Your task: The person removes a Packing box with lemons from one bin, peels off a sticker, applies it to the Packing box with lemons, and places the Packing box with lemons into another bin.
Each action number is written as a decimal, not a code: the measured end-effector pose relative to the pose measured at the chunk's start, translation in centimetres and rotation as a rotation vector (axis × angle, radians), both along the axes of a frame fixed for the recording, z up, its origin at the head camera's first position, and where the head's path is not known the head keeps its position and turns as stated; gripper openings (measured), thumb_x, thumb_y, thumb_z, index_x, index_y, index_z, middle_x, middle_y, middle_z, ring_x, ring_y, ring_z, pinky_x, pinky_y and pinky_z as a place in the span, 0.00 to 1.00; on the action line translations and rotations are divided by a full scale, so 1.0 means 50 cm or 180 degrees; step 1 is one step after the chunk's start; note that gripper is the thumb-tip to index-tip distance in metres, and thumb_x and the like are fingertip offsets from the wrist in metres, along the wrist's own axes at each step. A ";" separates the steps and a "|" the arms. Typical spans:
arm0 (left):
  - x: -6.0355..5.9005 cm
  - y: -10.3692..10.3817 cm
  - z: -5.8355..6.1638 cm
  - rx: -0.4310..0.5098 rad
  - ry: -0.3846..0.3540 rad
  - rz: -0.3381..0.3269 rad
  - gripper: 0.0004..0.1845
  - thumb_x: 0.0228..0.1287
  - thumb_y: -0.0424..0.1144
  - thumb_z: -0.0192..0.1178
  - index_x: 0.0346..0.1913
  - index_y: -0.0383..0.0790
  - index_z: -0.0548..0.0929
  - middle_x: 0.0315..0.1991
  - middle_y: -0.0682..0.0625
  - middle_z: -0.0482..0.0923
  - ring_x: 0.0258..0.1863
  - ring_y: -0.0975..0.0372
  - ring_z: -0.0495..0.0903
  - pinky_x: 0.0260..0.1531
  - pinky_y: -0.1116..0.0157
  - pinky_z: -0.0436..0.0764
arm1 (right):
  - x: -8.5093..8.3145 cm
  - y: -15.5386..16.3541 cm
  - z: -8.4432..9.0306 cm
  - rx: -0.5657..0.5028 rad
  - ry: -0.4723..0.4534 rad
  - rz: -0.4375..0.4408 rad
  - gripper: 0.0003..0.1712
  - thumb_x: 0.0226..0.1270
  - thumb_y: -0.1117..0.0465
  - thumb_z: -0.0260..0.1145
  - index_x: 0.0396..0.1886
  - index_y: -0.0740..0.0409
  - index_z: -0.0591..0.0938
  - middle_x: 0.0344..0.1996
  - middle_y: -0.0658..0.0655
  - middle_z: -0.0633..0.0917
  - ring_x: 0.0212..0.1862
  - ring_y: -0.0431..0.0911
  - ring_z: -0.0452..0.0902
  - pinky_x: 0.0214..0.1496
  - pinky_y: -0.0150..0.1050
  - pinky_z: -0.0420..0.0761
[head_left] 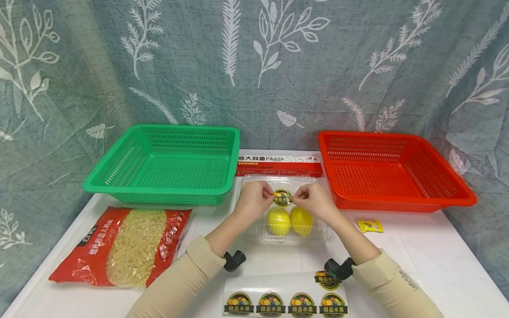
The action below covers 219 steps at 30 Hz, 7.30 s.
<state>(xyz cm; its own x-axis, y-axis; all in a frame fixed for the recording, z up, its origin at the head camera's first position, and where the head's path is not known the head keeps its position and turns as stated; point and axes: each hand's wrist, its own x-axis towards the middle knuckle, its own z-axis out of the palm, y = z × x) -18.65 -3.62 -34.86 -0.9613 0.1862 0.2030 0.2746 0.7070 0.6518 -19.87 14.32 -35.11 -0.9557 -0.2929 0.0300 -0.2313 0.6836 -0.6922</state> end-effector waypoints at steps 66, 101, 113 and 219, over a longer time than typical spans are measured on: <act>0.004 -0.010 -0.001 -0.0168 -0.0097 -0.0100 0.06 0.49 0.34 0.68 0.27 0.34 0.83 0.21 0.50 0.73 0.25 0.61 0.70 0.25 0.70 0.71 | -0.004 0.010 -0.006 -0.0110 0.0259 0.0130 0.04 0.52 0.66 0.69 0.22 0.63 0.83 0.17 0.51 0.78 0.24 0.44 0.69 0.27 0.33 0.72; 0.050 -0.088 0.003 0.0673 -0.0179 -0.0015 0.07 0.55 0.33 0.63 0.36 0.34 0.83 0.26 0.51 0.77 0.26 0.61 0.75 0.29 0.68 0.76 | 0.044 0.022 0.039 -0.0796 -0.0122 0.0241 0.09 0.61 0.67 0.61 0.38 0.70 0.81 0.31 0.62 0.81 0.28 0.50 0.74 0.30 0.31 0.77; 0.063 -0.107 0.008 0.0738 -0.0246 0.0167 0.09 0.55 0.33 0.63 0.40 0.35 0.82 0.30 0.49 0.78 0.28 0.60 0.76 0.28 0.67 0.76 | 0.033 0.046 0.012 -0.0841 -0.0128 0.0213 0.12 0.62 0.63 0.62 0.39 0.69 0.81 0.29 0.57 0.80 0.26 0.50 0.74 0.27 0.36 0.77; 0.058 -0.099 -0.086 0.1496 -0.0816 -0.0073 0.36 0.67 0.35 0.47 0.72 0.40 0.41 0.72 0.43 0.39 0.70 0.50 0.38 0.64 0.47 0.44 | 0.108 0.315 -0.005 -0.0873 0.0092 -0.0813 0.12 0.66 0.55 0.59 0.42 0.57 0.80 0.28 0.40 0.80 0.30 0.38 0.74 0.33 0.28 0.78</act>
